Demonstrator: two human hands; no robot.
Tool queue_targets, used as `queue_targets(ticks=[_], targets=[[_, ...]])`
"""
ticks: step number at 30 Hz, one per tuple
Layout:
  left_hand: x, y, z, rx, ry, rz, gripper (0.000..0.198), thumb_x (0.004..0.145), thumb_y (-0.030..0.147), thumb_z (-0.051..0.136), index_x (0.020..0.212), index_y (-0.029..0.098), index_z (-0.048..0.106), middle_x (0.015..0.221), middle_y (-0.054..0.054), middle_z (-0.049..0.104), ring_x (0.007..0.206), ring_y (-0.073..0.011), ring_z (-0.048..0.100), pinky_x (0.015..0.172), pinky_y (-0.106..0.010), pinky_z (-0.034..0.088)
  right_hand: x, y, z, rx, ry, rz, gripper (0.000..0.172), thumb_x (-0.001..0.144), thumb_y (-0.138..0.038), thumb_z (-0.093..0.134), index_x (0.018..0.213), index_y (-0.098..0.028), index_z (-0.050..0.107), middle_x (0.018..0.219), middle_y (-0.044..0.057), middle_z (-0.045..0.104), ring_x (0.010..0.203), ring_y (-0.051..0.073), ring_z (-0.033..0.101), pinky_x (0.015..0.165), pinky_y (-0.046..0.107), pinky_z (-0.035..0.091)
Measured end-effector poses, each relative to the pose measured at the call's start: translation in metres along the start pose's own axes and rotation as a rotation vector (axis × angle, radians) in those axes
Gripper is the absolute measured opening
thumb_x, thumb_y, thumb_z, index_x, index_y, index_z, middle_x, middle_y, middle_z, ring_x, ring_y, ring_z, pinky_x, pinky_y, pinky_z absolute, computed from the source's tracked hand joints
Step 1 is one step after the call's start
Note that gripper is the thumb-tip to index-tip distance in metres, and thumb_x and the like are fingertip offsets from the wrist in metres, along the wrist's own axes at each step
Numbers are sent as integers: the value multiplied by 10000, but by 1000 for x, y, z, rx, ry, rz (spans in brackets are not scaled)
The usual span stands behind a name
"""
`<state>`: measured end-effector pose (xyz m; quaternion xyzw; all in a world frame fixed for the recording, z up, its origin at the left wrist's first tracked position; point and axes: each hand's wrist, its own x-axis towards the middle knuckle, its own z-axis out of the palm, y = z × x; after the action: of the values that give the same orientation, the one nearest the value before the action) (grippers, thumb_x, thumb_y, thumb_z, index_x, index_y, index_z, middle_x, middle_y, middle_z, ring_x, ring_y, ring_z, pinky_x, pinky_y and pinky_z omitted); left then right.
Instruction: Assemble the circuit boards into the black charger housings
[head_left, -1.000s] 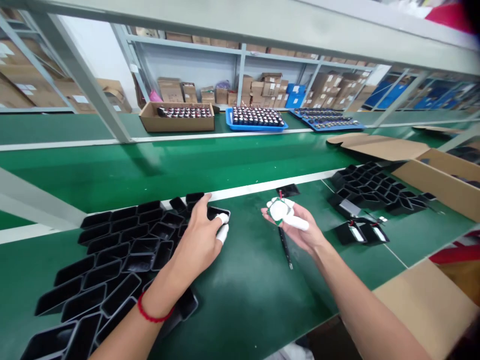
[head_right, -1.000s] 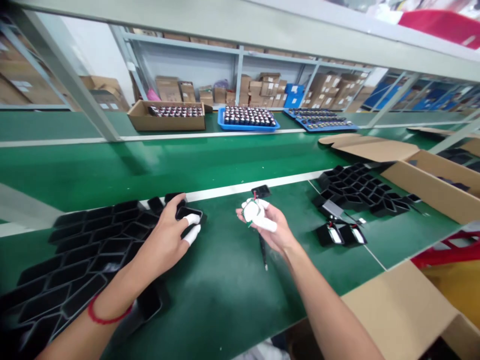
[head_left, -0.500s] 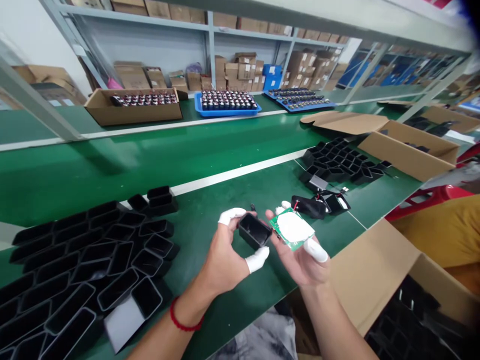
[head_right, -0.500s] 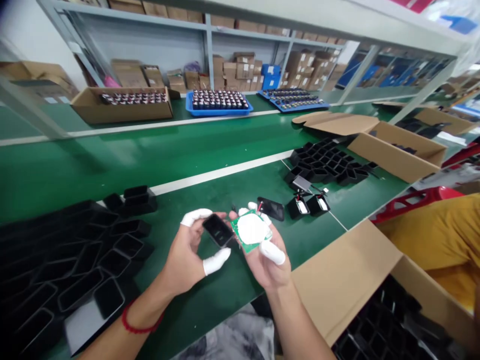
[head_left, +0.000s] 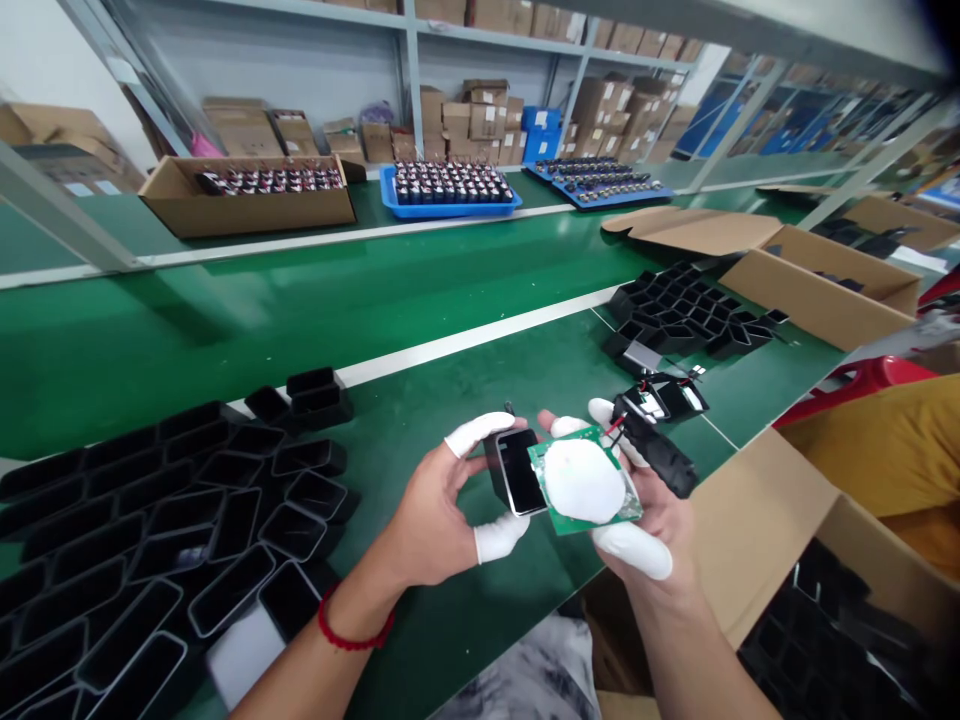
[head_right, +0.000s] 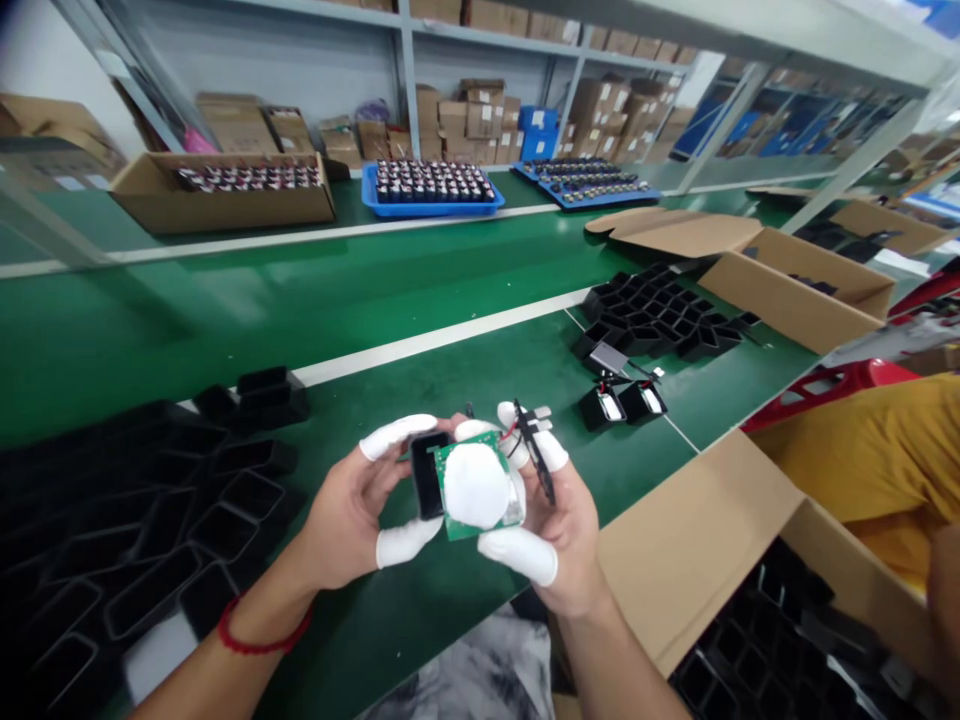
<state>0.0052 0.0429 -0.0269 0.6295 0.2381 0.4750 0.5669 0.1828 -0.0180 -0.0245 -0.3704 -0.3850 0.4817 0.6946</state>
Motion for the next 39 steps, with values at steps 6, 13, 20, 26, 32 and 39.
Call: queue_targets(ticks=[6,13,20,26,32,39], targets=[[1,3,-6,-13,-37,30,720,653,-21,778,1315,220,627,1309,-106,676,1175,-265,674,945,-288,599,1,-4,9,-160,-104,-133,682,780,-210,833,1397,-342,571,1261,102,725,1292,334,602,1087,583,486],[0,9,-4,-52,-77,8,824,656,-35,795,1362,347,608,1408,-59,623,1243,-244,633,890,-183,586,2,-4,5,-165,-271,-170,789,806,-73,780,1468,-372,472,1427,94,615,1320,334,576,1079,584,494],[3,13,-2,-34,-106,-16,831,675,-70,753,1362,372,603,1413,-27,616,1256,-213,622,917,-167,571,1,-9,4,-254,-302,-204,779,834,-36,733,1487,-350,447,1439,64,607,1348,261,557,1154,495,437],[2,12,-4,-1,-129,-10,854,680,-40,774,1383,401,573,1440,-5,597,1298,-220,592,950,-183,566,1,-5,1,-235,-334,-167,812,827,-17,725,1493,-373,427,1464,47,584,1368,277,534,1158,525,429],[4,11,-3,-11,-136,12,869,664,-63,749,1370,415,583,1389,26,627,1212,-162,638,929,-125,547,1,-5,1,-269,-325,-172,798,830,-24,726,1496,-345,426,1456,66,591,1346,268,560,1156,512,432],[5,13,-2,-22,-149,4,853,677,-56,738,1351,445,593,1368,43,631,1160,-143,654,896,-109,551,0,-9,0,-338,-337,-210,862,800,30,720,1505,-352,406,1434,55,612,1328,247,580,1148,471,450]])
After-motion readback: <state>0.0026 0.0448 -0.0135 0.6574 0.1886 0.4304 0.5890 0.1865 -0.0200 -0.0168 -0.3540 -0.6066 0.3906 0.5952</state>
